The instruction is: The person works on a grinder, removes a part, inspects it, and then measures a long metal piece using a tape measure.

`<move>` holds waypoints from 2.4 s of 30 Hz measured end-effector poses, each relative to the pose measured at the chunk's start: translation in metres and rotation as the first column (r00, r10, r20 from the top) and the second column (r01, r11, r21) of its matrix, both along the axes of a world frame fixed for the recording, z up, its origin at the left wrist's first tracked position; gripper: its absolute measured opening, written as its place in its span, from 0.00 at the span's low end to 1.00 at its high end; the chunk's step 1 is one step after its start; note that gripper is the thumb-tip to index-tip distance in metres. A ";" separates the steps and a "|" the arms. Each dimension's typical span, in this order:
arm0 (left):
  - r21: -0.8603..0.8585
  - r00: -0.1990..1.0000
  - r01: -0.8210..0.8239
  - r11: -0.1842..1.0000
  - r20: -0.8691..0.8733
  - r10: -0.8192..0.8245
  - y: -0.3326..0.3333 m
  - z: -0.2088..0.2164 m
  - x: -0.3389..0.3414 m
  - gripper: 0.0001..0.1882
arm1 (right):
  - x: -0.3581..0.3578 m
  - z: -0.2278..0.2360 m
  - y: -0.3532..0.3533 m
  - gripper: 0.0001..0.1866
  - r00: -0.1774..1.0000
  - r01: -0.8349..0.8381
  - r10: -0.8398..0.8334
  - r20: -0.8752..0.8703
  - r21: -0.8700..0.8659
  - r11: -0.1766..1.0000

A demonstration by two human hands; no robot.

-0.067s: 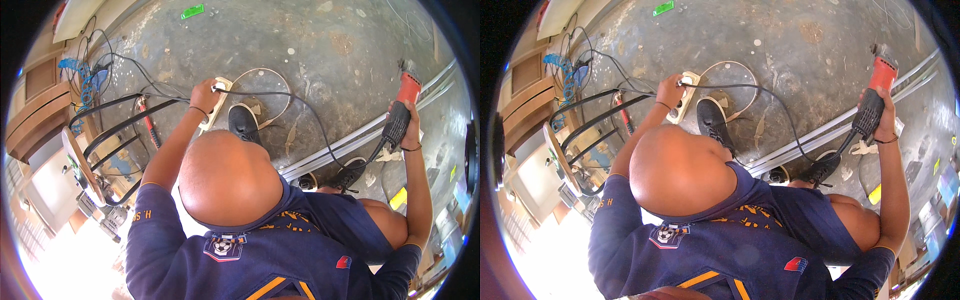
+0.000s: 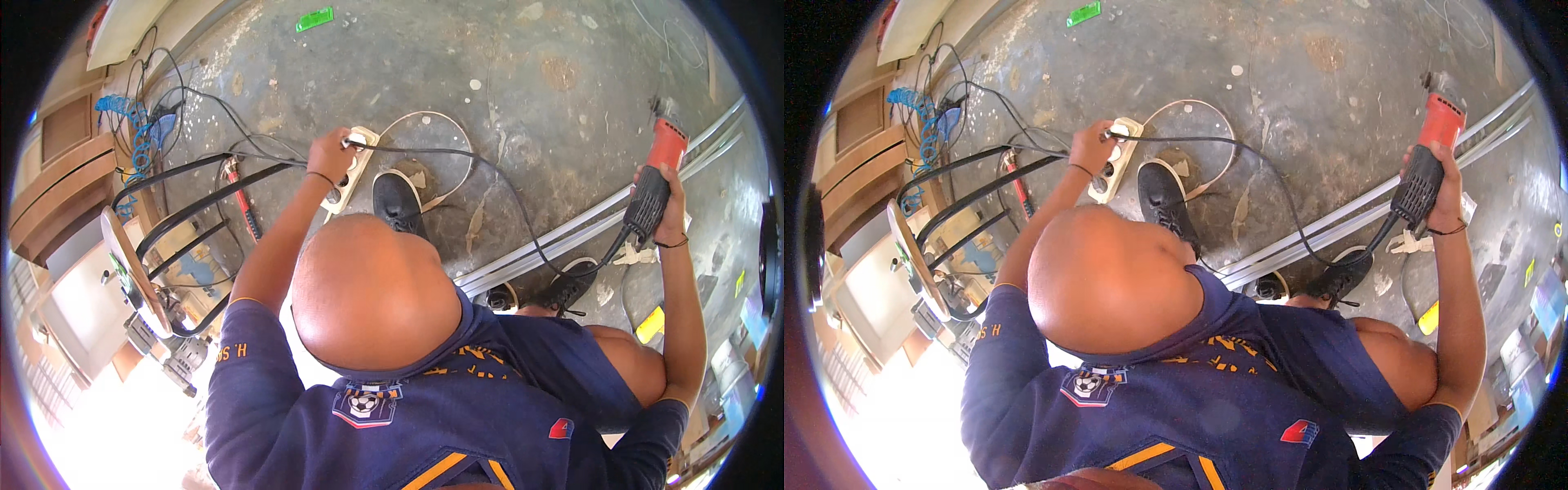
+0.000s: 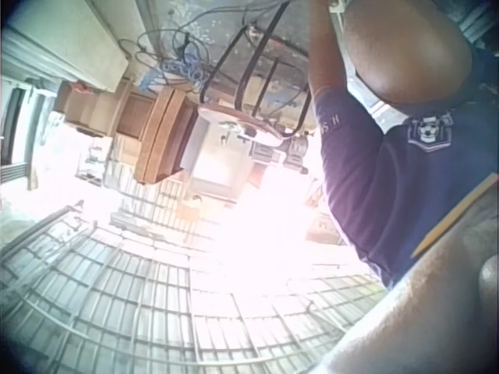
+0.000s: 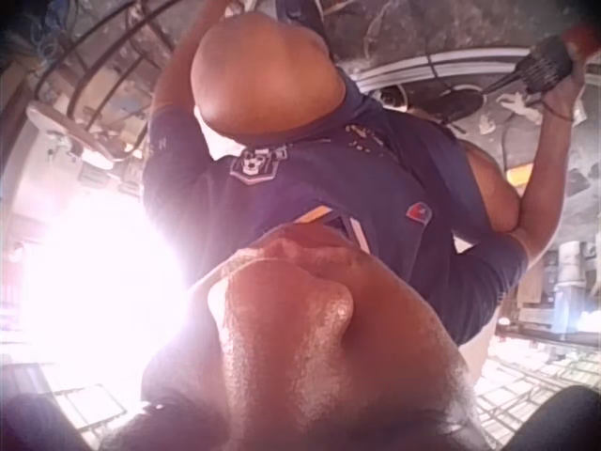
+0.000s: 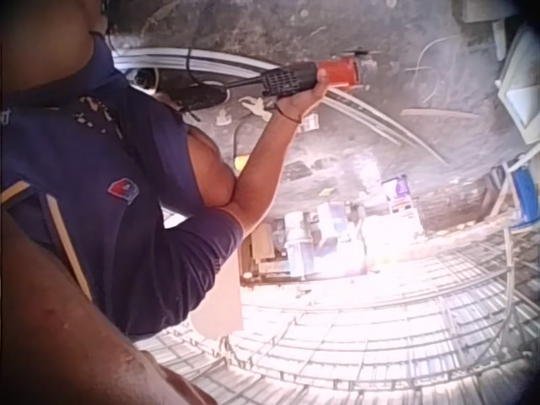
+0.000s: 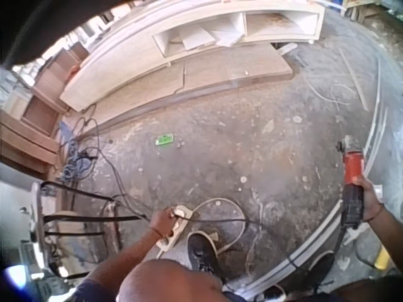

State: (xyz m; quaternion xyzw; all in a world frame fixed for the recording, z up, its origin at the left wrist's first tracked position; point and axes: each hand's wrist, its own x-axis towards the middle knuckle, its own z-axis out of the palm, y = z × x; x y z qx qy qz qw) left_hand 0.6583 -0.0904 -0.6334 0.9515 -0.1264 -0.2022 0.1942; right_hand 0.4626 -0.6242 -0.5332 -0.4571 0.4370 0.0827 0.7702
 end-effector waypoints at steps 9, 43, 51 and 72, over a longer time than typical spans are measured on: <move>-0.003 0.962 -0.063 0.998 -0.266 0.060 0.013 -0.004 0.018 0.16 | -0.001 -0.001 0.004 0.23 1.000 0.024 -0.024 0.009 -0.074 0.997; 0.011 1.000 0.009 1.000 -0.019 -0.009 0.022 -0.009 0.025 0.16 | 0.000 0.005 0.010 0.22 1.000 0.018 -0.017 0.018 -0.058 0.998; 0.023 0.955 0.183 0.983 0.235 -0.183 0.012 -0.006 0.020 0.15 | -0.001 0.006 0.008 0.23 1.000 -0.021 0.021 -0.006 -0.048 0.999; 0.166 0.959 0.264 0.950 0.061 -0.277 0.021 -0.012 0.023 0.15 | 0.011 -0.013 0.015 0.24 0.999 0.018 -0.025 0.031 0.200 0.980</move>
